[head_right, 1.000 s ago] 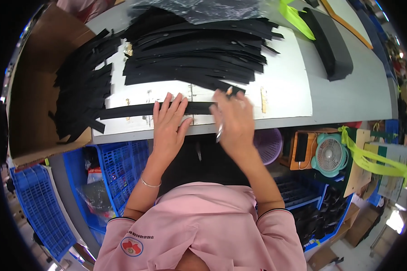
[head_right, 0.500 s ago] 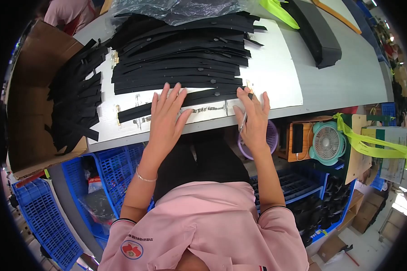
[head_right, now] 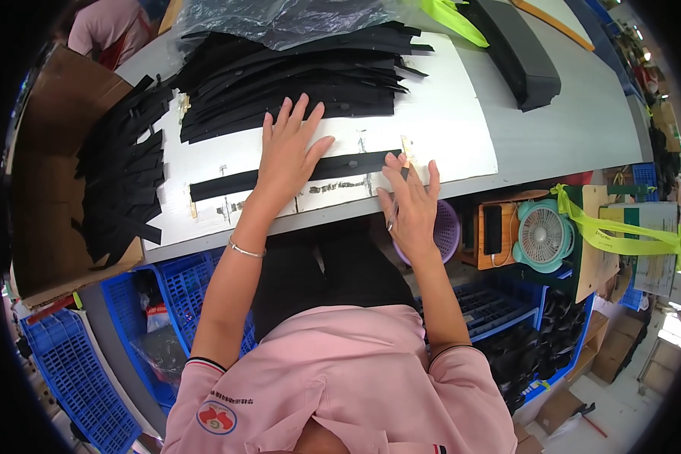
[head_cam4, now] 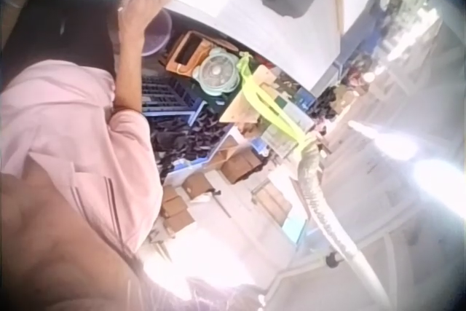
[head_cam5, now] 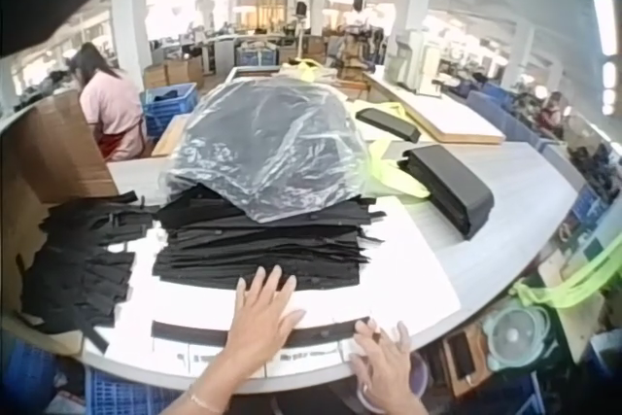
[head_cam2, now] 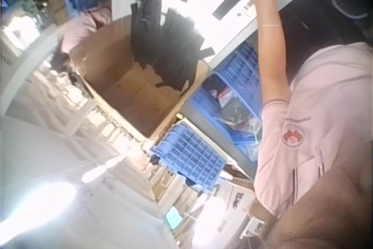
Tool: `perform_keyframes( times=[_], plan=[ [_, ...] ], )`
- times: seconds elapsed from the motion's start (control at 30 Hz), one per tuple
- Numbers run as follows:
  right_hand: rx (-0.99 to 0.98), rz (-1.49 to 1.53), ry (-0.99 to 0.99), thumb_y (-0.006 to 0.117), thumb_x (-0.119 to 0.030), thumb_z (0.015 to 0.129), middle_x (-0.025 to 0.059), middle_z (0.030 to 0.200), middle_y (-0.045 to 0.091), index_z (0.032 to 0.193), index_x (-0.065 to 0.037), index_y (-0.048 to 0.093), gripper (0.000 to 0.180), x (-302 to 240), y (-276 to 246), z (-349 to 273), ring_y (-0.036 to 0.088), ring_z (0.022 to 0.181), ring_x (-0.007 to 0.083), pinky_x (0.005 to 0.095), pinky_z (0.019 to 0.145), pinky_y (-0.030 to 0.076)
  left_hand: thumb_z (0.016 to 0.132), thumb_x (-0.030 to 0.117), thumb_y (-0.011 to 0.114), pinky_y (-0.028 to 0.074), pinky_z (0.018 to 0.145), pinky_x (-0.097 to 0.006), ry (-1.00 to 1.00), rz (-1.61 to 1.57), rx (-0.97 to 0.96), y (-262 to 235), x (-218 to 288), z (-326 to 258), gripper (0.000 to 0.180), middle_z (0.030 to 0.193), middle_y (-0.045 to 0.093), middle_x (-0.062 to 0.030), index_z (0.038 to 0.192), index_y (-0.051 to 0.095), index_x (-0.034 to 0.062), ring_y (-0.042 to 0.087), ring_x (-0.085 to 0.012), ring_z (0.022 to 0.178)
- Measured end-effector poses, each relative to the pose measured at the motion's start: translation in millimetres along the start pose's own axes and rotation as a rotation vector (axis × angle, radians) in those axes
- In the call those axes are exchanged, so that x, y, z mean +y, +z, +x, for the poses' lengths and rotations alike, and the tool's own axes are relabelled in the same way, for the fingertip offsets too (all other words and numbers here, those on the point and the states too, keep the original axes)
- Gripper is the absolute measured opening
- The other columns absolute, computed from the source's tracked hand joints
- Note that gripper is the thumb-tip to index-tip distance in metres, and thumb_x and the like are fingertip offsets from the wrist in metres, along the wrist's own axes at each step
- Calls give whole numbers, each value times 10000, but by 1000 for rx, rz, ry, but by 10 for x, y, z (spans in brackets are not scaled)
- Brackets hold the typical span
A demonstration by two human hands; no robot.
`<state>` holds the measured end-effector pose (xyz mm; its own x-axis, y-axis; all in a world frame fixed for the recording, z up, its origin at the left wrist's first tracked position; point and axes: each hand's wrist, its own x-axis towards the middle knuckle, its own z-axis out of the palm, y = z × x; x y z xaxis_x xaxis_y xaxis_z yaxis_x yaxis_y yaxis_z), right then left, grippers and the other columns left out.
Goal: Mark black zipper or fabric strips using a template and a pen on a workbench.
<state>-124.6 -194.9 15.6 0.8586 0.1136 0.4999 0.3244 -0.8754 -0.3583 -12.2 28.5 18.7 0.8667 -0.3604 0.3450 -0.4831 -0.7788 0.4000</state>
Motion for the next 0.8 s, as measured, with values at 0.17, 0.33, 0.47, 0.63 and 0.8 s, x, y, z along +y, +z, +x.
perform_keyframes(
  times=[0.17,0.33,0.47,0.63,0.8],
  plan=[
    [14,-106,-37,744,-55,907,84,1357,698,1302,-74,601,420,-22,8,19,579,1365,302,577,1255,186,1047,381,600,185,1262,-576,-45,-165,18,-111,76,-121,574,1604,445,-212,1513,528,53,327,-418,1531],
    [51,-111,-6,742,-64,915,67,1365,694,1288,-85,603,399,11,98,-6,573,1365,297,577,1258,193,1018,329,652,207,1250,-584,-53,-133,94,-280,76,-265,571,1575,473,-204,1497,532,43,352,-421,1512],
    [48,-127,-13,712,-54,943,69,1411,669,1301,-75,612,373,66,111,-49,551,1383,291,555,1257,233,1003,276,677,174,1244,-607,-101,-102,97,-551,179,-690,558,1570,474,-178,1492,530,50,330,-420,1521],
    [74,-113,-39,691,-45,960,71,1419,666,1296,-56,630,342,87,109,-47,552,1375,292,525,1237,299,1008,255,671,85,1251,-628,-329,-30,33,-780,131,-1352,583,1616,441,-159,1530,504,56,270,-412,1559],
    [88,-118,-60,676,-51,978,78,1411,672,1287,-51,639,311,83,130,-37,551,1379,295,516,1226,322,1002,267,683,35,1254,-625,-380,46,68,-814,-164,-1620,634,1636,435,-135,1559,475,46,328,-320,1558]
  ],
)
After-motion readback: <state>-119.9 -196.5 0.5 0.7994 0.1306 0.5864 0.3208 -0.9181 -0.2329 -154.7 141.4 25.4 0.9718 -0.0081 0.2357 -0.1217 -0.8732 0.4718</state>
